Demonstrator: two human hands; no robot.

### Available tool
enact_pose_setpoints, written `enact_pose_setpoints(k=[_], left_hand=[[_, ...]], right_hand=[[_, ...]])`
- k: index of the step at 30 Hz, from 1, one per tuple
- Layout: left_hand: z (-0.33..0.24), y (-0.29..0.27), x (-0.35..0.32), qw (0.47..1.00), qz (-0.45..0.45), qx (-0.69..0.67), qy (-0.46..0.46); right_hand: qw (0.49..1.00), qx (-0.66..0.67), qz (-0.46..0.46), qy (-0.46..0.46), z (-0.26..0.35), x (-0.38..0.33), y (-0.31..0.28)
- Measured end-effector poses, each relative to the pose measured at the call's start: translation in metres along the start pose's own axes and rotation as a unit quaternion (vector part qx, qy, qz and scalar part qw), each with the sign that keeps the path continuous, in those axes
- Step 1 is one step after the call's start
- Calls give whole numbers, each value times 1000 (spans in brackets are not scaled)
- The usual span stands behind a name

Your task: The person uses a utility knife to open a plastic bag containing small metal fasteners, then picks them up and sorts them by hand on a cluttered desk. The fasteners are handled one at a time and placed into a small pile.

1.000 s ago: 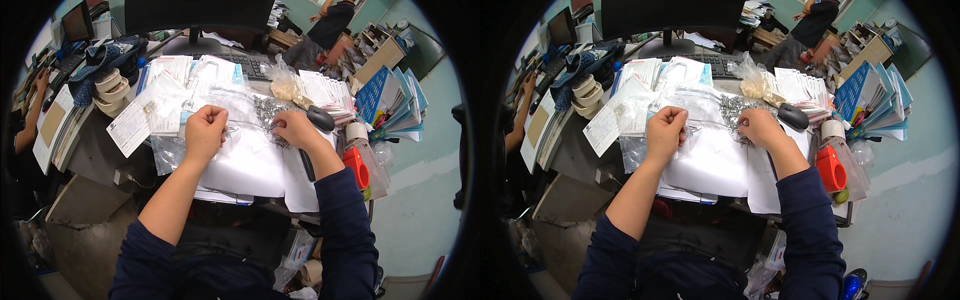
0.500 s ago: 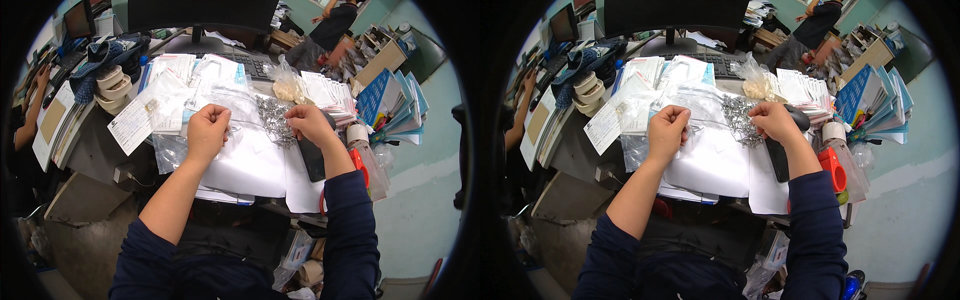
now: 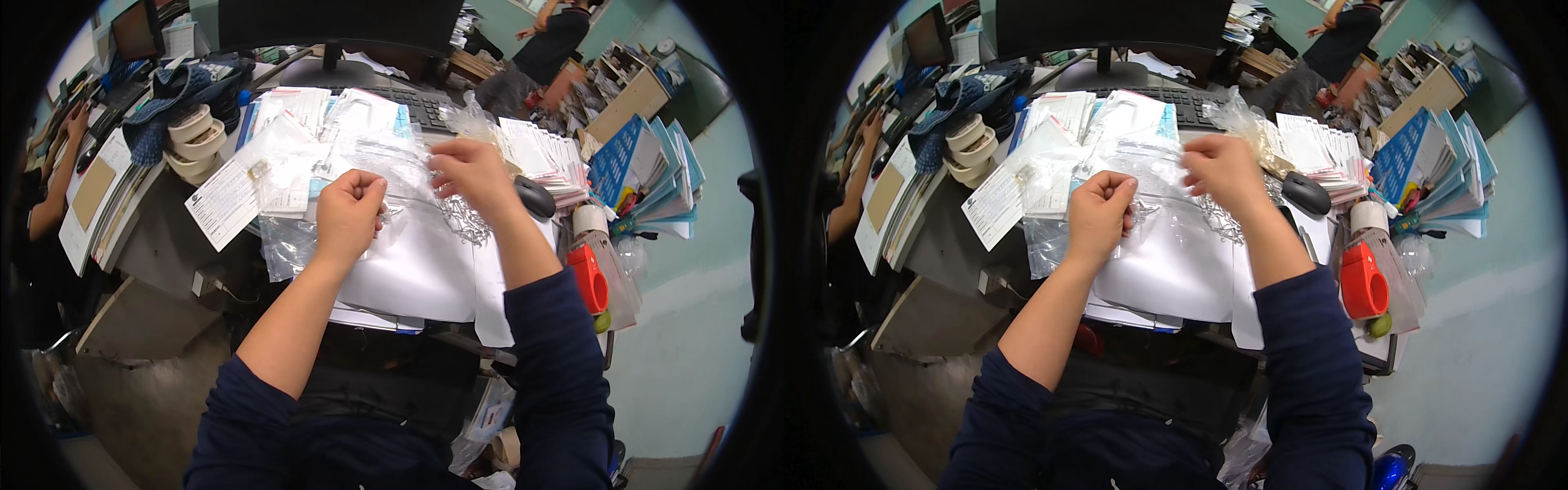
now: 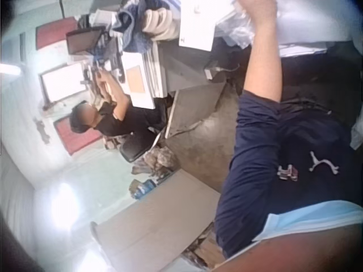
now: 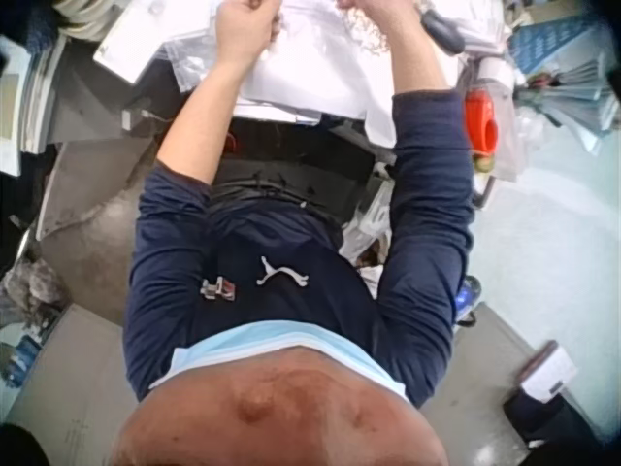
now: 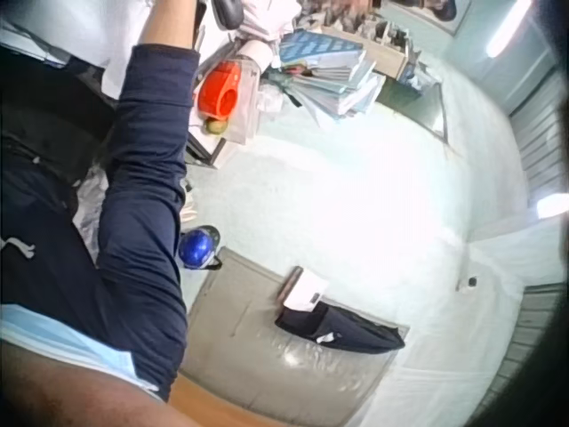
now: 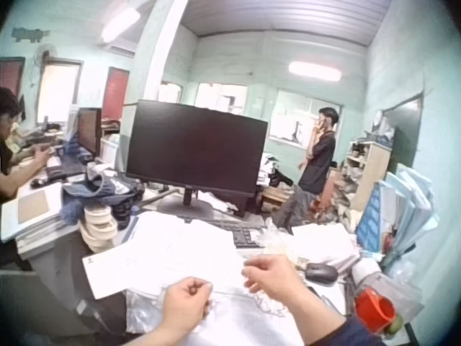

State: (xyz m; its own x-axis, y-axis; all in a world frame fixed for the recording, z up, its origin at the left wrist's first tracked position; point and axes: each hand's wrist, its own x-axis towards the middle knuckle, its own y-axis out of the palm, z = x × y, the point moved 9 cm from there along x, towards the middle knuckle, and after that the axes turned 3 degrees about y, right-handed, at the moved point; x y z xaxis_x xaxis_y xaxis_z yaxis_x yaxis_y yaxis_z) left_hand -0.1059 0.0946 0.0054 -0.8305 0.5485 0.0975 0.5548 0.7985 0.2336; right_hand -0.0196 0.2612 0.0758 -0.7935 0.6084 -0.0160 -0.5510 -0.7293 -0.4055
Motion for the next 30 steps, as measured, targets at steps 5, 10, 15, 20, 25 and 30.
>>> enact_pose_setpoints(k=[5, 10, 15, 20, 25, 30], left_hand=[[0, -2, -2, 1000, -12, 13, -2], [0, -4, -1, 1000, -10, 11, 2], [0, -1, -1, 1000, 0, 18, 4], [-2, -3, -1, 1000, -5, 23, 9], [-3, -2, -1, 999, -3, 30, 13], [-3, -3, -2, 1000, -6, 19, 10]], right_hand=[[956, -291, -27, 20, -40, 0, -59], [916, -392, 87, -19, -40, -29, -26], [925, -372, 80, -20, -52, -22, -19], [927, -367, 67, -36, -48, -14, -24], [968, -235, 57, 61, -58, -13, -46], [985, -114, 74, 105, -56, -20, -52]])
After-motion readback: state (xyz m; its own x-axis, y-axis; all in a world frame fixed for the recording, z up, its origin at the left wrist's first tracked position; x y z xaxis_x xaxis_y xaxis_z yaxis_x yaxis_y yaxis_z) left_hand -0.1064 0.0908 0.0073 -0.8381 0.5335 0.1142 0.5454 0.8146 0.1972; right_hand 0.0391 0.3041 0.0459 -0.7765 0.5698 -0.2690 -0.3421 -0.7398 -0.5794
